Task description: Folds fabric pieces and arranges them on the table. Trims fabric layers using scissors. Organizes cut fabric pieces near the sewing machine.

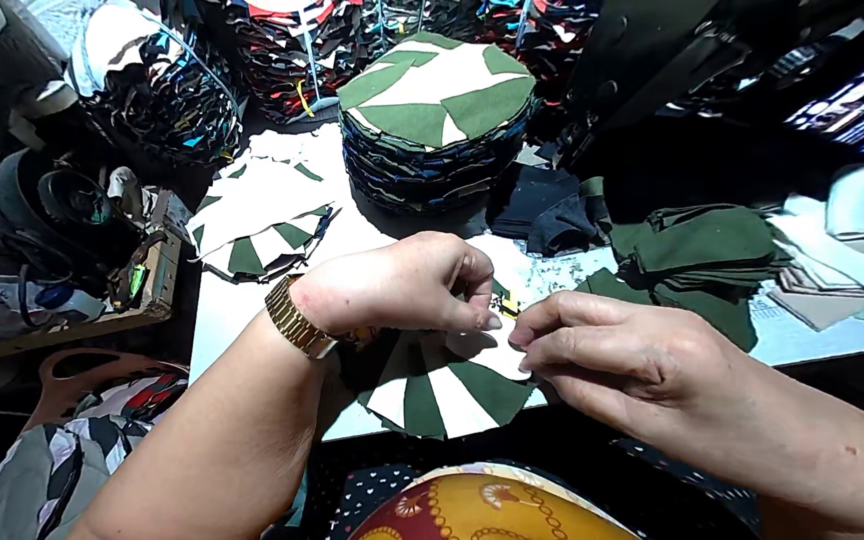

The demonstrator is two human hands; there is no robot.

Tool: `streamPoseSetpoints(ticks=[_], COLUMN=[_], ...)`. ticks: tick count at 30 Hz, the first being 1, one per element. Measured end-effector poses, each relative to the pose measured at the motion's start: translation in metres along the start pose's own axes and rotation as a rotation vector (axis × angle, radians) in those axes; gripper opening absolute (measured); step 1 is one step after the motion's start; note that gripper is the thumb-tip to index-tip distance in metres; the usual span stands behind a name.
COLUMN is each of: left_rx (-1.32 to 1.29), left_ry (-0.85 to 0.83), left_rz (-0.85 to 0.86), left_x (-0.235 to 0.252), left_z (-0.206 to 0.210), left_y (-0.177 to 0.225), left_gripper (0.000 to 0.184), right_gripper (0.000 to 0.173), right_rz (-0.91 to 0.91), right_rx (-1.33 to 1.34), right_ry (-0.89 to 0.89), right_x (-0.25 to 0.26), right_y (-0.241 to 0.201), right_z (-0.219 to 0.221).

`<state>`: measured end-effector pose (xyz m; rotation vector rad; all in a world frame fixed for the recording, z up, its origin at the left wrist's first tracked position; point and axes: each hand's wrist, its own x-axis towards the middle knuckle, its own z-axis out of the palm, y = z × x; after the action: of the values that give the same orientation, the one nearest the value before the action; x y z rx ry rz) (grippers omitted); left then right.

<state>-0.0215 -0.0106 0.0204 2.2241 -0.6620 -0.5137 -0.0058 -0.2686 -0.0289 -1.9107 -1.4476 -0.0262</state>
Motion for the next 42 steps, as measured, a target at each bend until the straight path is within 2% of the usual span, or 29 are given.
streamPoseSetpoints(ticks=[3,8,13,15,18,21,25,28,32,34,38,42], left_rx=[-0.021,0.139,0.197,0.168,-0.036,-0.467,-1.089,-1.410,-1.513,-1.595,-1.643,-1.649], left_ry=[0.002,-0.052,-0.061,-0.038,0.099,0.238,0.318,0.399,0.451,0.456,0.451,0.466], left_rz=[-0.030,-0.097,-0.093,-0.072,0.032,0.017,-0.154,-0.296,-0.264,-0.251,-0.274,-0.276], left_x=[-0.001,-0.001,-0.002,-0.002,-0.002,-0.001,0.004,0.007,0.012,0.014,0.017,0.018], left_z=[0.001,0.004,0.002,0.001,0.000,0.001,0.005,0.009,0.019,0.023,0.027,0.028], left_y=[0.000,0.007,0.009,0.007,0.001,0.004,0.014,0.018,0.025,0.026,0.025,0.024], left_gripper=[0.013,0.015,0.015,0.014,0.008,0.014,0.023,0.030,0.046,0.051,0.050,0.052], right_gripper=[0.017,0.018,0.021,0.020,0.015,0.018,0.026,0.025,0.018,0.017,0.020,0.019], right_rz=[-0.017,-0.054,-0.014,0.014,0.001,-0.015,0.041,0.087,0.263,0.218,-0.041,-0.106], right_rx=[-0.037,-0.119,-0.120,-0.094,-0.067,-0.083,-0.058,0.086,0.196,0.144,-0.142,-0.295], right_ry=[0.016,-0.008,-0.054,-0.016,0.069,0.048,-0.027,0.036,0.338,0.444,0.393,0.341], right_x=[0.000,-0.003,-0.008,-0.006,0.002,0.006,0.002,-0.002,0.003,0.007,0.013,0.018], right_y=[-0.006,-0.007,-0.004,-0.006,-0.011,-0.010,-0.002,0.002,-0.007,-0.014,-0.024,-0.021], right_z=[-0.003,0.002,-0.002,-0.010,-0.012,0.009,0.023,0.008,-0.012,-0.011,-0.002,0.008])
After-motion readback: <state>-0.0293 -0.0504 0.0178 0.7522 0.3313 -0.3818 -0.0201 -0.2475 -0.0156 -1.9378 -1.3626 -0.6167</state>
